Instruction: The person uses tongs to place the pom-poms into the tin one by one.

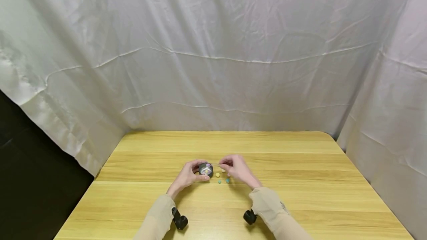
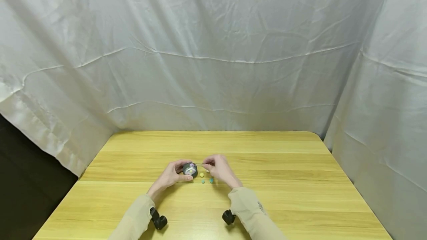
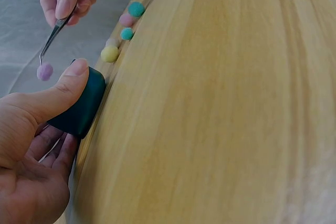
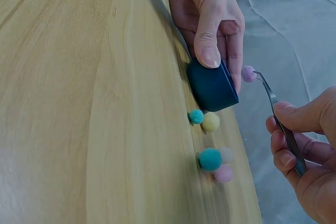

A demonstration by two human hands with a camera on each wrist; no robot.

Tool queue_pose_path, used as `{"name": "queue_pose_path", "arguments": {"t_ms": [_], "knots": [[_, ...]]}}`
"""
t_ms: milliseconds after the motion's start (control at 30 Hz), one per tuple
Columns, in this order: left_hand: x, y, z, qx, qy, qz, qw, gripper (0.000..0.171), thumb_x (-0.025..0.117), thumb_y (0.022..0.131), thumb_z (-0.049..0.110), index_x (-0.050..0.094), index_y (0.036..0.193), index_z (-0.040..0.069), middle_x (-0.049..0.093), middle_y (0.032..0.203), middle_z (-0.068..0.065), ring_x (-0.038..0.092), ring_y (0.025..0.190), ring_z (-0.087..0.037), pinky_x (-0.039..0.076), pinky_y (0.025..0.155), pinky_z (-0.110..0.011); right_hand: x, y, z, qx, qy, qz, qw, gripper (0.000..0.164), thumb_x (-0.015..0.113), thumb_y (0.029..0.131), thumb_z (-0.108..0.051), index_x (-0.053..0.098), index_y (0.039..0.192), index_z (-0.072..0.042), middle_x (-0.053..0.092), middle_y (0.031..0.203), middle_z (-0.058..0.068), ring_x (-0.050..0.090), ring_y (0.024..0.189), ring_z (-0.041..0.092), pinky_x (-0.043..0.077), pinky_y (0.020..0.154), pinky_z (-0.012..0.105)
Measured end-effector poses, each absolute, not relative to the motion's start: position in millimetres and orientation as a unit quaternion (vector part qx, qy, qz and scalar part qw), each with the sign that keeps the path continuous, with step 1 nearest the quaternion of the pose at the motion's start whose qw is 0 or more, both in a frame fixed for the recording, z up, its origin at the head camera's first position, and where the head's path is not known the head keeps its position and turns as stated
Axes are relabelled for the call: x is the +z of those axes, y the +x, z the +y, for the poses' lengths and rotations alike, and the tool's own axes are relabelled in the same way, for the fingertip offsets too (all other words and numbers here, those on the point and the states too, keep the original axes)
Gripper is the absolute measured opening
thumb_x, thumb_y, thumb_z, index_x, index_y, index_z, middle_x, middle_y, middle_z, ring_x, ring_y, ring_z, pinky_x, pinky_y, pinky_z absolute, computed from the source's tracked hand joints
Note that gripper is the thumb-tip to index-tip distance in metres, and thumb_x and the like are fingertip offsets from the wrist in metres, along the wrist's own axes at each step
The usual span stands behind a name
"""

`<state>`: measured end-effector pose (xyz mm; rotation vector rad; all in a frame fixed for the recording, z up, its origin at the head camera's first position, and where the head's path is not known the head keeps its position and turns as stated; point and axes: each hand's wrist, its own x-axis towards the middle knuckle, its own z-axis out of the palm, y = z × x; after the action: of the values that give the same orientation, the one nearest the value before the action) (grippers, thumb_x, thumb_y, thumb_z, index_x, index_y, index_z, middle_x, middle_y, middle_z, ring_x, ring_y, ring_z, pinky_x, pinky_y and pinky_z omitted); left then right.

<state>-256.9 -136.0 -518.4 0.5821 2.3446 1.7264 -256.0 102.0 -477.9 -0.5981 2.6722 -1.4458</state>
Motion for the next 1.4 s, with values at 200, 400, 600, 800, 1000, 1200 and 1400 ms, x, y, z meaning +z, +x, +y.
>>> {"name": "queue_pose_path", "arguments": {"t_ms": [200, 400, 600, 800, 1000, 1200, 1400], "knots": [[-518, -256, -136, 0.582, 0.193, 0.785, 0.087, 0.058, 0.080, 0.084, 0.007, 0.056, 0.135, -0.007, 0.061, 0.132, -0.029, 0.061, 0.121, -0.042, 0.051, 0.106, -0.052, -480, -259, 98, -0.453, -0.199, 0.869, 0.017, 0.011, 0.066, 0.096, -0.005, 0.076, 0.100, -0.001, 0.075, 0.089, 0.017, 0.057, 0.057, 0.008, 0.050, 0.050, 0.020], [-518, -256, -136, 0.585, 0.190, 0.784, 0.087, 0.058, 0.081, 0.084, 0.006, 0.056, 0.135, -0.007, 0.061, 0.132, -0.029, 0.061, 0.120, -0.042, 0.051, 0.105, -0.053, -480, -261, 95, -0.429, -0.206, 0.880, 0.005, 0.011, 0.067, 0.095, -0.006, 0.077, 0.098, -0.003, 0.075, 0.088, 0.011, 0.057, 0.063, 0.007, 0.048, 0.056, 0.018], [-518, -256, -136, 0.586, 0.191, 0.782, 0.087, 0.058, 0.080, 0.085, 0.006, 0.056, 0.136, -0.007, 0.060, 0.133, -0.030, 0.061, 0.120, -0.043, 0.051, 0.105, -0.053, -482, -264, 91, -0.424, -0.205, 0.882, 0.009, 0.010, 0.067, 0.095, -0.005, 0.077, 0.097, -0.005, 0.074, 0.087, 0.008, 0.057, 0.067, 0.008, 0.048, 0.058, 0.019], [-517, -256, -136, 0.584, 0.189, 0.785, 0.084, 0.058, 0.081, 0.084, 0.006, 0.056, 0.135, -0.007, 0.061, 0.133, -0.029, 0.062, 0.119, -0.042, 0.052, 0.104, -0.052, -482, -264, 89, -0.417, -0.198, 0.887, 0.007, 0.010, 0.067, 0.095, -0.006, 0.077, 0.096, -0.007, 0.075, 0.088, 0.005, 0.058, 0.071, 0.008, 0.049, 0.062, 0.019], [-519, -256, -135, 0.585, 0.191, 0.784, 0.078, 0.058, 0.081, 0.083, 0.004, 0.056, 0.134, -0.008, 0.061, 0.133, -0.031, 0.061, 0.120, -0.044, 0.050, 0.105, -0.054, -483, -265, 89, -0.422, -0.195, 0.885, 0.008, 0.009, 0.068, 0.094, -0.007, 0.077, 0.096, -0.006, 0.074, 0.086, 0.005, 0.058, 0.070, 0.008, 0.048, 0.060, 0.019], [-520, -256, -136, 0.582, 0.202, 0.784, 0.072, 0.058, 0.082, 0.084, 0.012, 0.058, 0.134, -0.005, 0.062, 0.132, -0.027, 0.064, 0.118, -0.037, 0.054, 0.103, -0.043, -484, -264, 92, -0.429, -0.202, 0.881, 0.004, 0.009, 0.068, 0.094, -0.005, 0.077, 0.095, -0.004, 0.073, 0.084, 0.007, 0.055, 0.066, 0.007, 0.048, 0.057, 0.019], [-523, -256, -137, 0.572, 0.220, 0.789, 0.053, 0.058, 0.083, 0.083, 0.015, 0.059, 0.132, -0.006, 0.065, 0.128, -0.025, 0.067, 0.113, -0.028, 0.056, 0.098, -0.035, -486, -261, 102, -0.450, -0.189, 0.872, 0.016, 0.011, 0.067, 0.094, -0.003, 0.075, 0.100, 0.000, 0.073, 0.087, 0.014, 0.060, 0.061, 0.010, 0.051, 0.055, 0.018]]}}
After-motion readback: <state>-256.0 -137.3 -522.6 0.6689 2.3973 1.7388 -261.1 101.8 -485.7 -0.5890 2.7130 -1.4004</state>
